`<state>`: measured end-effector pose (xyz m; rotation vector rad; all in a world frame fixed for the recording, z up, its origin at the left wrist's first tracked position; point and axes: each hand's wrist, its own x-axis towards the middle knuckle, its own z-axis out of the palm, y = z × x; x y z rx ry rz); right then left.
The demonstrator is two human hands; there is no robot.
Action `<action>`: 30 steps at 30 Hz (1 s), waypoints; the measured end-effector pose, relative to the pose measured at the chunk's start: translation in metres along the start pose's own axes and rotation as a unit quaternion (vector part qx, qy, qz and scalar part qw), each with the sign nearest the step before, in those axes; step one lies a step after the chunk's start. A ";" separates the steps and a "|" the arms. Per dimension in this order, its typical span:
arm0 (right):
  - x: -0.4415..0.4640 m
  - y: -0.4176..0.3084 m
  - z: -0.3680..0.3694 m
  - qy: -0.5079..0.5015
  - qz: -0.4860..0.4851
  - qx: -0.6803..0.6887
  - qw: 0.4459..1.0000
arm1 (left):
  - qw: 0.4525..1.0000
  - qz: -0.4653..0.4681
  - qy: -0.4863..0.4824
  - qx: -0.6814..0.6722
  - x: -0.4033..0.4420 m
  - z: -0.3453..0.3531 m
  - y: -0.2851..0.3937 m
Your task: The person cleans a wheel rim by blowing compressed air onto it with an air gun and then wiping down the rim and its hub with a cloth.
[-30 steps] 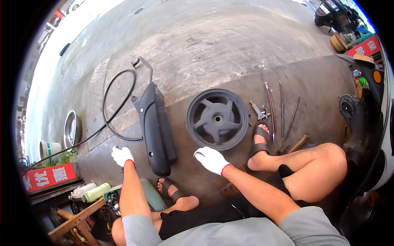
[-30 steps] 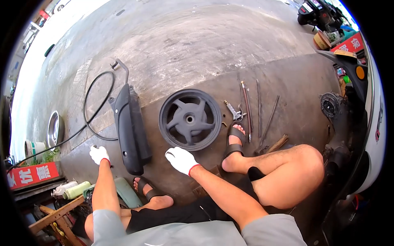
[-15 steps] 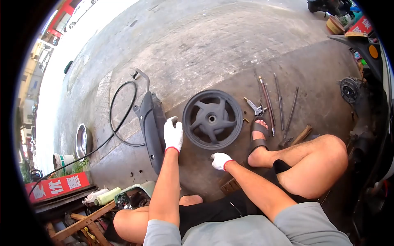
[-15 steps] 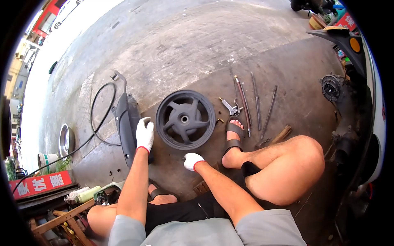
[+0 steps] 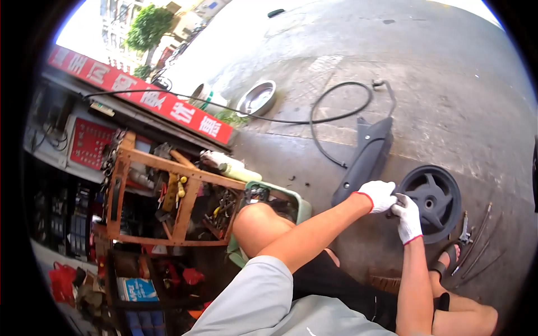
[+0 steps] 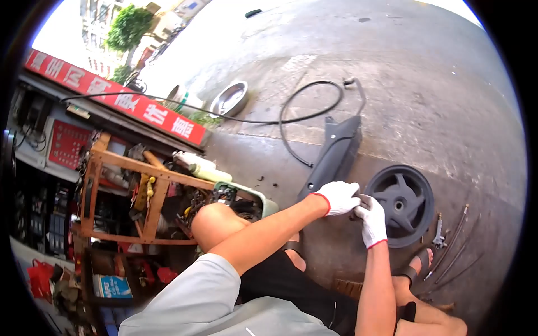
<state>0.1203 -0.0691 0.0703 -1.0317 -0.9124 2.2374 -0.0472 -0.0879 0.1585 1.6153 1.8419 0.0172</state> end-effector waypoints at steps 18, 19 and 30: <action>0.028 -0.030 0.013 0.029 -0.046 0.024 0.998 | 0.555 -0.265 0.749 -0.247 -0.432 -0.153 -0.215; 0.030 -0.029 0.010 0.050 -0.036 0.004 0.998 | 0.525 -0.292 0.767 -0.227 -0.457 -0.151 -0.249; 0.034 -0.020 -0.042 0.215 -0.048 -0.057 0.974 | 0.510 -0.596 0.588 0.196 -0.532 -0.217 -0.480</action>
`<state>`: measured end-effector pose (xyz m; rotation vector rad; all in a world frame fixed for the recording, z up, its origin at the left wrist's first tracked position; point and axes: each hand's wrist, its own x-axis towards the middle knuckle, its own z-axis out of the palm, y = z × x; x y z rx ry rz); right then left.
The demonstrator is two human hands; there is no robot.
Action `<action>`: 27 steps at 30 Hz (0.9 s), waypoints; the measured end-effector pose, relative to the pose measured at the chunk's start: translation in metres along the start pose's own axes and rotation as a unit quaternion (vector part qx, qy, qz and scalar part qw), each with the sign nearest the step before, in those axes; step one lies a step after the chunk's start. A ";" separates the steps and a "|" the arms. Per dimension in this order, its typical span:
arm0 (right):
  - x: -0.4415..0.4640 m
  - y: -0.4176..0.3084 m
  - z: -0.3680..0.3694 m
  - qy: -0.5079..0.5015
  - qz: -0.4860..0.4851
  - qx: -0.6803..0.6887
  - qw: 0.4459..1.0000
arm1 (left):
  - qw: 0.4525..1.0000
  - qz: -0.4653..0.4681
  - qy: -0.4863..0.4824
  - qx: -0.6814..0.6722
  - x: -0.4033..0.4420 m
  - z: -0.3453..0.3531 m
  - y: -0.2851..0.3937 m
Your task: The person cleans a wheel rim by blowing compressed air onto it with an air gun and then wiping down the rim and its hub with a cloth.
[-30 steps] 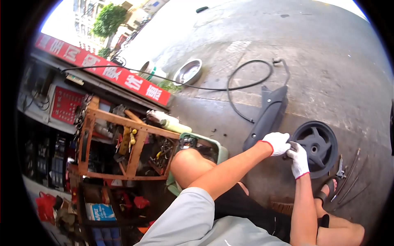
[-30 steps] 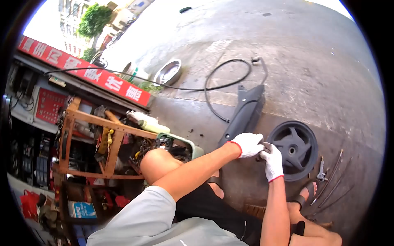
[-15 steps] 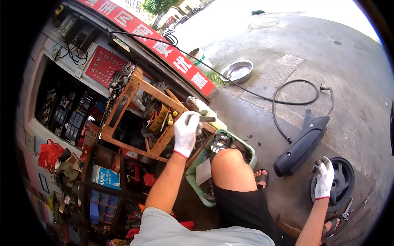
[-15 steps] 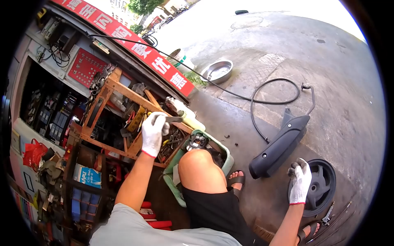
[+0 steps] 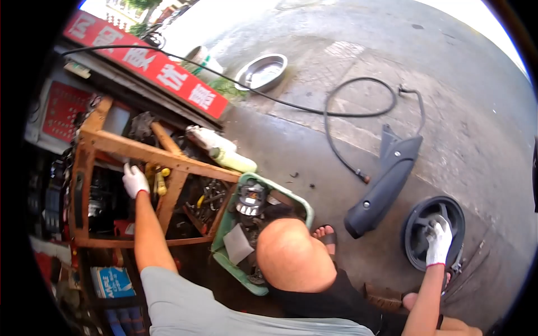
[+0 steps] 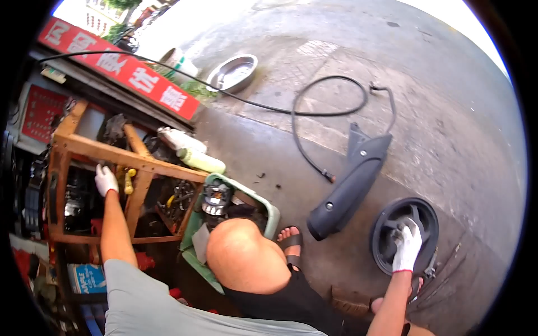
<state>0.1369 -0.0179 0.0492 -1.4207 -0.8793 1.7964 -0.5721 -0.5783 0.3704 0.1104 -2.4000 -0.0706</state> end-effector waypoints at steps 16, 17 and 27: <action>-0.069 0.057 0.016 -0.013 -0.241 -0.639 0.730 | 0.961 0.093 0.033 -0.258 -0.048 -0.049 0.045; -0.068 0.059 0.019 -0.006 -0.253 -0.670 0.698 | 0.955 0.098 0.049 -0.275 -0.061 -0.068 0.059; -0.046 0.010 0.008 -0.123 -0.240 -0.706 0.654 | 0.883 0.237 0.133 -0.382 -0.187 -0.218 0.182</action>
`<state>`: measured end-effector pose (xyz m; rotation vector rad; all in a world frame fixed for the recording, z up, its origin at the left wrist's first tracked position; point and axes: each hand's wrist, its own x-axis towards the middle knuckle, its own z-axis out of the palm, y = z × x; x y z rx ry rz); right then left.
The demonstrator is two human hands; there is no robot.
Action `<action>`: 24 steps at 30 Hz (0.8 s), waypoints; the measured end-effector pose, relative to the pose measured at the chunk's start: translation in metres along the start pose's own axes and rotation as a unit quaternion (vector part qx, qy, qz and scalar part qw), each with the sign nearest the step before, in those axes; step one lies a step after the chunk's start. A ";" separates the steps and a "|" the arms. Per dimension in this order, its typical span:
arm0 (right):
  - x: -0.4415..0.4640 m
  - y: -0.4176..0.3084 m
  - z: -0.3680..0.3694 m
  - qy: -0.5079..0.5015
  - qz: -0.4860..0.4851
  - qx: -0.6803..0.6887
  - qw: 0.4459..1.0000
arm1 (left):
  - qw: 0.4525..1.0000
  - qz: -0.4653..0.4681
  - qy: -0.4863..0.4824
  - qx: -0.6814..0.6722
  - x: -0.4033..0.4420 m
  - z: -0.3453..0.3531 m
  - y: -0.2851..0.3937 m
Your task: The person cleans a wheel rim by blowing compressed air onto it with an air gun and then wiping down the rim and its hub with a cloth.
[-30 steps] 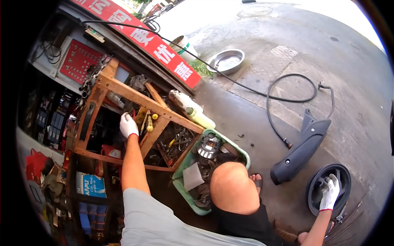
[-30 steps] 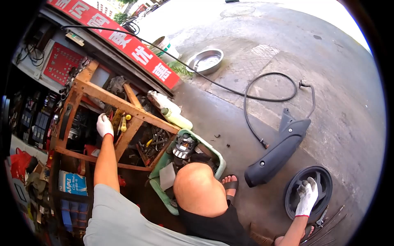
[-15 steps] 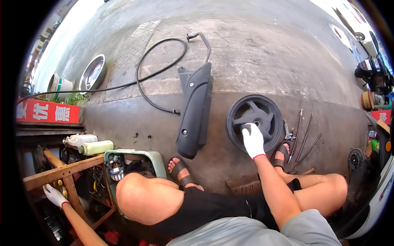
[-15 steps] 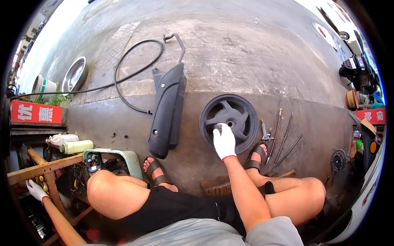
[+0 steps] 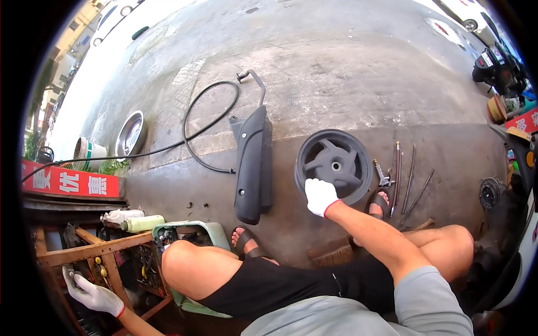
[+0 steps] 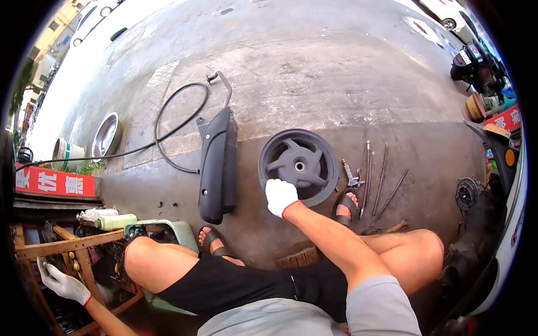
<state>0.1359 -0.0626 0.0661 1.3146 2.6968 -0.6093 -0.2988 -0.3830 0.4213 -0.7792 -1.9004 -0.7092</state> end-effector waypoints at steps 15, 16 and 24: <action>0.033 0.160 -0.190 0.079 -0.010 0.173 0.982 | 0.825 0.206 -0.338 -0.403 -0.024 0.106 0.277; 0.031 0.166 -0.192 0.058 -0.006 0.196 0.979 | 0.809 0.225 -0.355 -0.410 -0.028 0.110 0.288; 0.029 0.173 -0.177 0.086 -0.020 0.202 0.975 | 0.739 0.245 -0.472 -0.414 -0.074 0.140 0.307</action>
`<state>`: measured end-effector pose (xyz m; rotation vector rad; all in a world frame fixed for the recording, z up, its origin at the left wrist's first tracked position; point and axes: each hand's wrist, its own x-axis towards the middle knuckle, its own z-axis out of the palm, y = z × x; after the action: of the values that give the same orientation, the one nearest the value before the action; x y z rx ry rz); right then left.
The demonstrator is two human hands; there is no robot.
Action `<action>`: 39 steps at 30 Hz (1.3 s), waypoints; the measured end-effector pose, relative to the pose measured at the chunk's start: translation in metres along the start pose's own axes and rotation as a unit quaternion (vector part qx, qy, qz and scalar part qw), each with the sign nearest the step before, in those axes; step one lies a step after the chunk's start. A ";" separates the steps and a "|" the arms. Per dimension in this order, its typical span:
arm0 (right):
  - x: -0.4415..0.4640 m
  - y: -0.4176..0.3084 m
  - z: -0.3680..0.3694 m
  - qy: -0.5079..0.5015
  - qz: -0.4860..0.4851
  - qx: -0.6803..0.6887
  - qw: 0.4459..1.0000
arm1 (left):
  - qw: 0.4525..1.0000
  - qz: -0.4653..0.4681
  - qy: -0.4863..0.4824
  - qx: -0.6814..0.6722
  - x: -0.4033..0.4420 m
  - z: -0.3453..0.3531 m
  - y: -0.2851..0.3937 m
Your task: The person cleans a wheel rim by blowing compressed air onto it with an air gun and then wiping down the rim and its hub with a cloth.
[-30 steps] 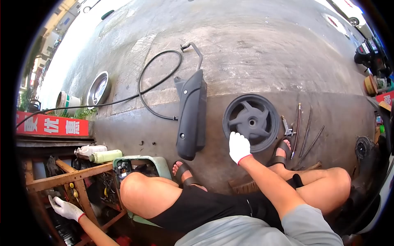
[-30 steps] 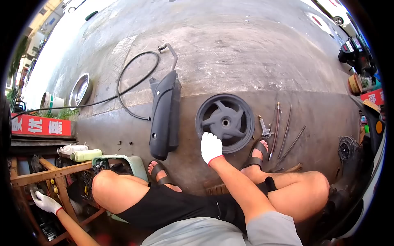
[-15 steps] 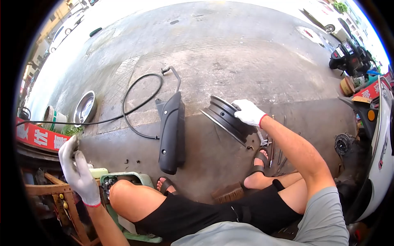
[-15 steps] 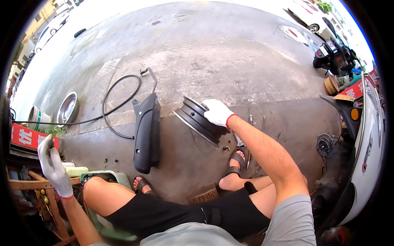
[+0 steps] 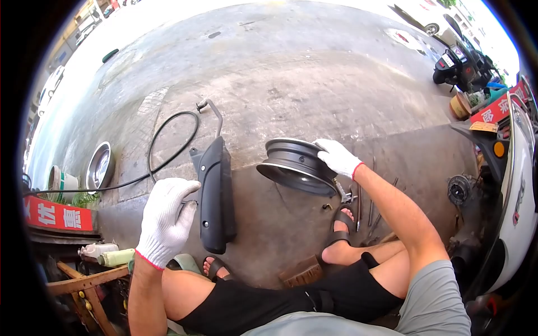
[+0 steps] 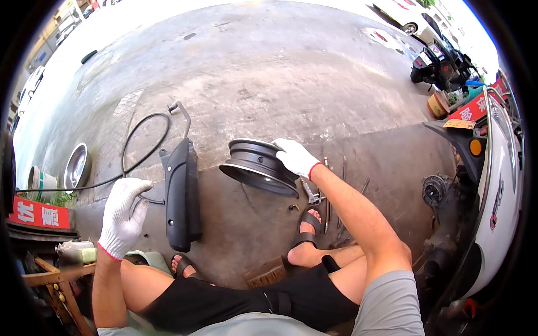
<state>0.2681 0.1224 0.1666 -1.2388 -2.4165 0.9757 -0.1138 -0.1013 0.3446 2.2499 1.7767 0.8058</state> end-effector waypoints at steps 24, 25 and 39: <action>0.001 -0.029 0.003 0.029 0.086 -0.065 0.994 | 0.948 -0.261 -0.166 0.070 -0.128 0.152 -0.302; 0.003 -0.032 0.001 0.030 0.086 -0.055 0.994 | 0.955 -0.239 -0.157 0.084 -0.129 0.170 -0.301; -0.117 0.020 -0.130 -0.142 0.225 -0.257 0.929 | 0.953 -0.245 -0.118 0.137 -0.155 0.200 -0.339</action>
<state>0.4165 0.0962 0.2584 -2.0288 -2.7876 0.6705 -0.3246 -0.1124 -0.0214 1.8056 2.2846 0.1952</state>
